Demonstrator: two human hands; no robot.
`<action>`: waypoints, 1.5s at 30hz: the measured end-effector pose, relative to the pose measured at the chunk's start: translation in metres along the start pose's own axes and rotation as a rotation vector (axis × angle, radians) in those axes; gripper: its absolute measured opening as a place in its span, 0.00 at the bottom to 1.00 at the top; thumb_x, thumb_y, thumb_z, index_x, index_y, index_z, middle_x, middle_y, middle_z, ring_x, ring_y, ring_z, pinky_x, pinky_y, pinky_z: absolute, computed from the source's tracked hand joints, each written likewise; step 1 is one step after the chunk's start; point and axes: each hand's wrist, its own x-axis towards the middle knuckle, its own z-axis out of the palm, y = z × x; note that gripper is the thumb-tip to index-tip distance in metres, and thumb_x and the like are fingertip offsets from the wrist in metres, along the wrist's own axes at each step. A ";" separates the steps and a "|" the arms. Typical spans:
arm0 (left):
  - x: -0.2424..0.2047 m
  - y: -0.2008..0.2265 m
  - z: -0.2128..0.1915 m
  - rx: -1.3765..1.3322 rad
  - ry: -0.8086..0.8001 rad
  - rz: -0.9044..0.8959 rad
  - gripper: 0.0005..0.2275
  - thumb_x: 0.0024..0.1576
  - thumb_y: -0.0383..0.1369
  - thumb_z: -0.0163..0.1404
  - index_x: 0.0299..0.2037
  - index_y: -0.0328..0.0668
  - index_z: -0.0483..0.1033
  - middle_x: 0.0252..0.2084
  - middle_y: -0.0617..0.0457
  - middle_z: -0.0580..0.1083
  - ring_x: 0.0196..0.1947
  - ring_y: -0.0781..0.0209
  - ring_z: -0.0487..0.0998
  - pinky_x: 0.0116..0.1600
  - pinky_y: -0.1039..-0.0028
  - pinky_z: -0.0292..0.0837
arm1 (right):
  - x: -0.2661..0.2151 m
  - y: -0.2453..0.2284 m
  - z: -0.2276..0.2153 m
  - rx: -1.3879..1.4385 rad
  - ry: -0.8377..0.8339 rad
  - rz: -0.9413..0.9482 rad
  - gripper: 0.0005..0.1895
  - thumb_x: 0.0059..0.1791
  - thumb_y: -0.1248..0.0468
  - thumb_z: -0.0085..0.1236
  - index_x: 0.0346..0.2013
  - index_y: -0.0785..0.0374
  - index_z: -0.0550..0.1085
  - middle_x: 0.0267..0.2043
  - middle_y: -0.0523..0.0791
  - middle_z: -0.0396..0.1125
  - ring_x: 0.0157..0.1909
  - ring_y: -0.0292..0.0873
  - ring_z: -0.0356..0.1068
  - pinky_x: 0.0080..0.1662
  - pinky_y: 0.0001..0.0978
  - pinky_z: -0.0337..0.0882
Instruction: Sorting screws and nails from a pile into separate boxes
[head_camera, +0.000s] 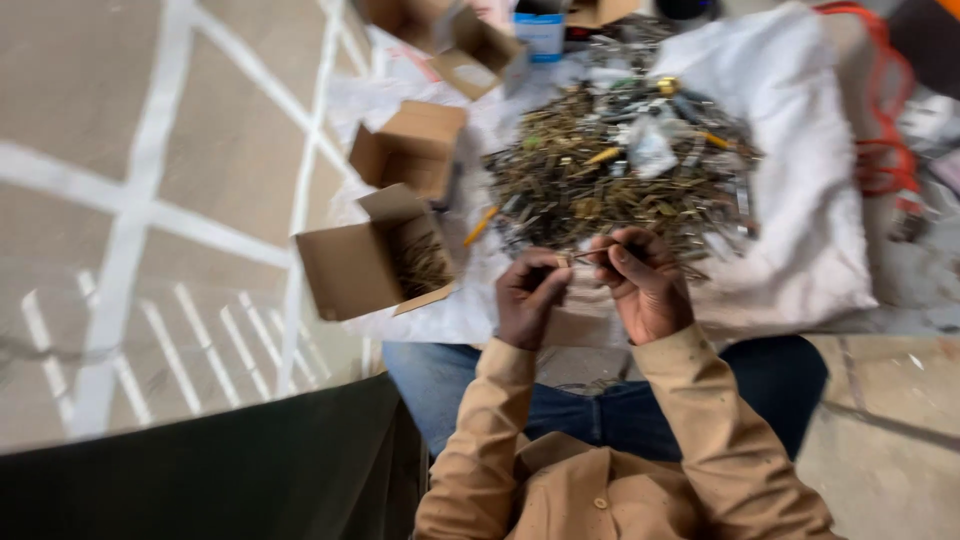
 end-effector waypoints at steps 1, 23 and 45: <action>0.000 0.006 0.005 0.022 0.036 0.030 0.06 0.56 0.19 0.60 0.40 0.28 0.77 0.40 0.43 0.75 0.29 0.64 0.78 0.25 0.79 0.71 | -0.003 0.008 -0.003 0.007 -0.040 0.032 0.08 0.52 0.72 0.59 0.46 0.63 0.75 0.45 0.55 0.76 0.46 0.50 0.80 0.44 0.31 0.83; 0.002 0.025 0.021 -0.136 0.077 -0.026 0.09 0.70 0.34 0.47 0.49 0.33 0.69 0.29 0.48 0.74 0.19 0.64 0.74 0.26 0.80 0.71 | -0.029 -0.053 0.135 -1.167 -0.145 -0.346 0.07 0.51 0.70 0.64 0.43 0.71 0.80 0.30 0.53 0.73 0.27 0.42 0.72 0.30 0.34 0.73; -0.001 0.066 -0.061 0.171 0.261 0.181 0.06 0.67 0.30 0.50 0.43 0.34 0.74 0.23 0.47 0.74 0.21 0.60 0.77 0.29 0.75 0.74 | 0.035 0.050 0.165 -1.634 -0.378 -0.902 0.05 0.46 0.60 0.73 0.33 0.47 0.82 0.28 0.40 0.71 0.32 0.48 0.76 0.37 0.35 0.75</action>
